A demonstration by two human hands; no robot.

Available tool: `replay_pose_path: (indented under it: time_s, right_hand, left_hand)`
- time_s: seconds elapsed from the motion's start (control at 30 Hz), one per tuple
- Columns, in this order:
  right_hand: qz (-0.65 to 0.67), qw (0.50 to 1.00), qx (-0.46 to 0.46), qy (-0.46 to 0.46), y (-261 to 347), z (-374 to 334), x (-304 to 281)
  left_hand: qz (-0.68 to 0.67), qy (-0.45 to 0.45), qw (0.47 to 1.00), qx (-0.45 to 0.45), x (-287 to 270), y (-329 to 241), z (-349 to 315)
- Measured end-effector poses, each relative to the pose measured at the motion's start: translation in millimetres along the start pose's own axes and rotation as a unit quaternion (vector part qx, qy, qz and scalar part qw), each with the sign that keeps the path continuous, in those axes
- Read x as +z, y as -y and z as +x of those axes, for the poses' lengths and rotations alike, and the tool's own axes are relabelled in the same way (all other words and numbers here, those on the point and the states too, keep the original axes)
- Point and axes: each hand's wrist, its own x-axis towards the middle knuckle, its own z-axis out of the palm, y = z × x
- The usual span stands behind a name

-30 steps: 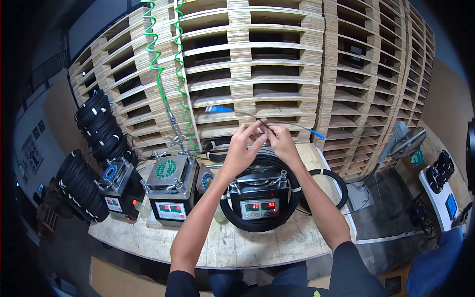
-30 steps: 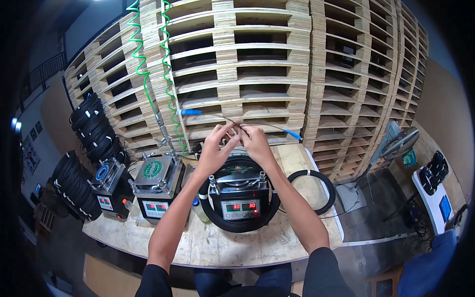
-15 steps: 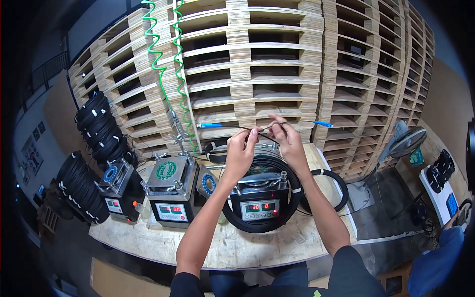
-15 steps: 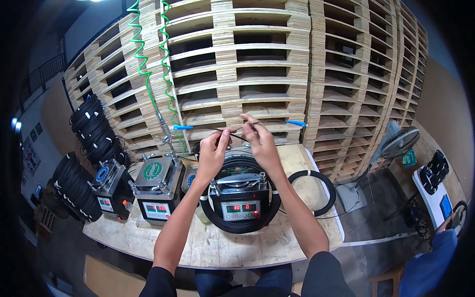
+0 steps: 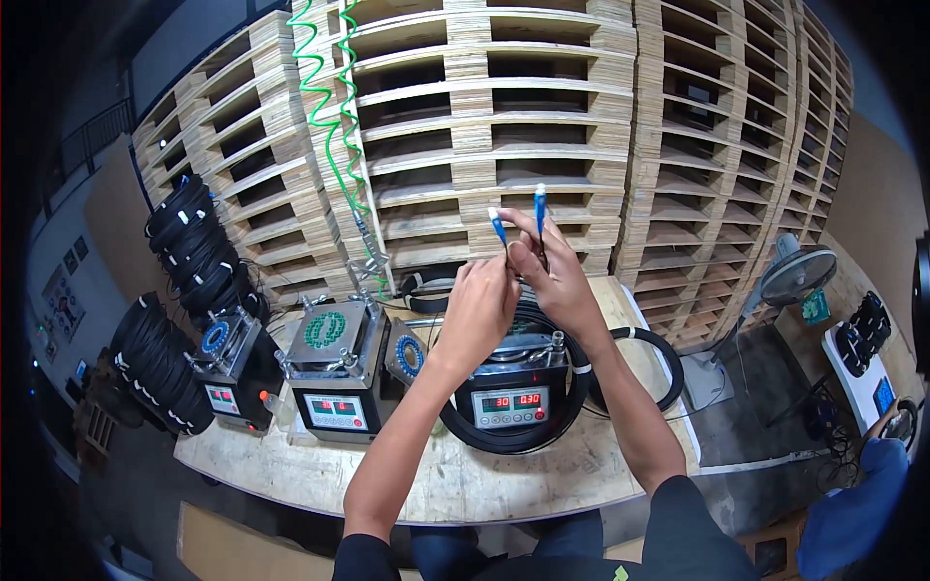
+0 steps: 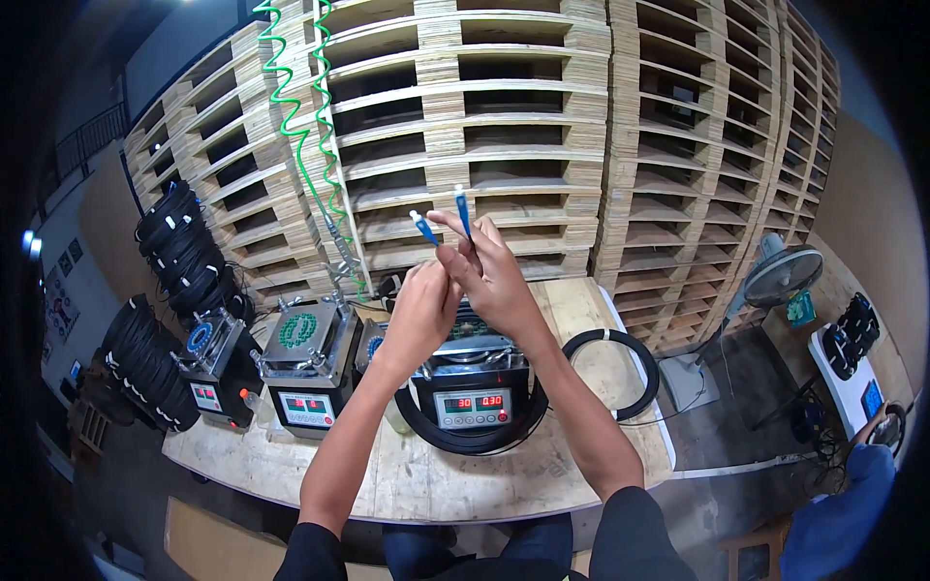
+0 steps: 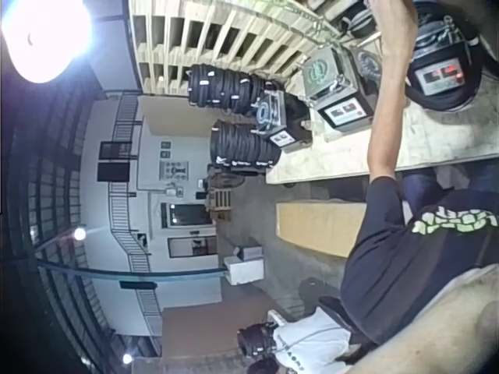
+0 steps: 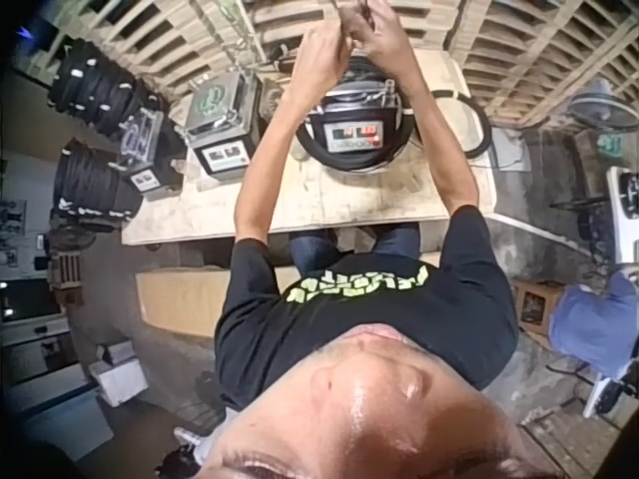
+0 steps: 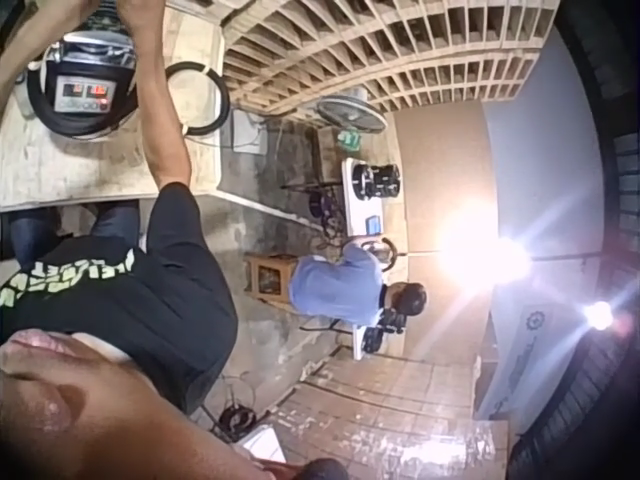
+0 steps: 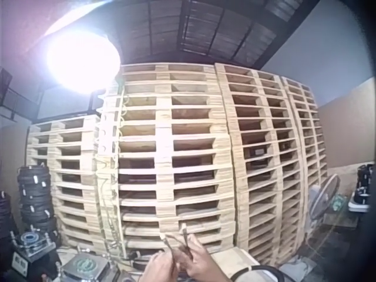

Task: Apply blue sealant to the ends of cable connectors and place the wire coils into a heat-sealing machine.

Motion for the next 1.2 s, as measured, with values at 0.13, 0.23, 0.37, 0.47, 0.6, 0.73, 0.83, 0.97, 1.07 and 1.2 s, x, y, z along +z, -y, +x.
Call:
replay_pose_path:
  time_s: [0.13,0.23,0.37,0.47,0.6,0.73,0.83,0.97,1.07,1.2]
  right_hand:
    - [0.022,0.999,-0.035,0.001,7,1,0]
    - [0.057,0.997,0.044,0.033,-1,-6,1]
    - [0.154,0.982,0.098,0.043,-2,-22,-5]
    - [0.156,0.988,0.018,0.0,-15,-26,3]
    - [0.184,0.981,0.064,0.013,-9,-39,11]
    - [0.12,0.985,0.11,0.049,-6,-51,10]
    - [0.063,0.992,0.081,0.078,-2,-61,14]
    - [0.046,0.997,-0.027,0.047,-20,-64,18]
    - [0.035,0.987,0.079,0.133,-19,-72,5]
    - [-0.007,0.987,0.045,0.157,-30,-72,-4]
  left_hand:
    - [-0.019,0.016,1.0,0.017,2,-7,-5]
    - [-0.023,0.085,0.996,-0.012,-3,-3,-8]
    - [-0.044,0.078,0.996,0.016,-26,-18,-5]
    - [-0.159,0.042,0.985,-0.054,-35,-21,-8]
    - [-0.288,-0.085,0.952,-0.053,-46,-28,-9]
    - [-0.199,-0.046,0.977,-0.058,-49,-47,-4]
    - [-0.208,-0.067,0.975,-0.047,-44,-40,-10]
    - [-0.154,-0.073,0.985,0.005,-45,-37,-13]
    - [-0.223,-0.024,0.974,-0.006,-42,-41,-16]
    - [-0.2,-0.012,0.98,0.007,-43,-51,-13]
